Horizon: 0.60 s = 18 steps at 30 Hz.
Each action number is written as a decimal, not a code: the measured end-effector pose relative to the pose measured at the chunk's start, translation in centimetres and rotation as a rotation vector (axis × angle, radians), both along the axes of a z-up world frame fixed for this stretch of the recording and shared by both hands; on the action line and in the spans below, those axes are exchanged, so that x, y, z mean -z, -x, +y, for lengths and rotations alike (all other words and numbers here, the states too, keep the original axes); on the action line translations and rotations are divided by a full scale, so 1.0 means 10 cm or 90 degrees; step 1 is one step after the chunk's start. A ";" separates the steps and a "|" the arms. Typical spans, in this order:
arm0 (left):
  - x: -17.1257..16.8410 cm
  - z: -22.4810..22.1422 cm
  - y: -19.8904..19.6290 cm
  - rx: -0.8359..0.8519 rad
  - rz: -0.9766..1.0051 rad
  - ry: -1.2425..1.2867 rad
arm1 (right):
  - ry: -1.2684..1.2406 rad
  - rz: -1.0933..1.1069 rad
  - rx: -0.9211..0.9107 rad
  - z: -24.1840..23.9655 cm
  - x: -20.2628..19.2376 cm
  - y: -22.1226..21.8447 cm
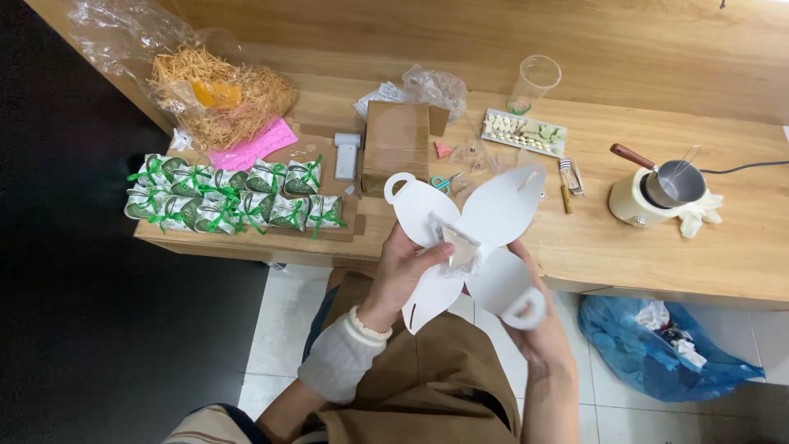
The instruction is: Packing small decorative items into specialized paper boxes and bags.
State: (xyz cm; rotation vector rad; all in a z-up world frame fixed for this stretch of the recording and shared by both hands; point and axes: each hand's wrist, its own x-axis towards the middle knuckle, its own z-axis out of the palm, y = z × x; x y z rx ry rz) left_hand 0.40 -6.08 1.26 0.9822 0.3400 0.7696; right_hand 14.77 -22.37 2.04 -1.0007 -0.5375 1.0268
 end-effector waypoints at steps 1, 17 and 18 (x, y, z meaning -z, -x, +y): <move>-0.04 -0.05 0.01 -0.040 0.025 -0.083 | -0.162 0.144 -0.071 0.02 0.10 0.09; -0.59 -0.15 0.12 -0.035 0.239 -0.662 | -0.013 -0.090 0.071 0.23 -0.23 0.39; -0.60 -0.14 0.11 -0.023 0.246 -0.661 | -0.005 -0.045 0.076 0.23 -0.21 0.40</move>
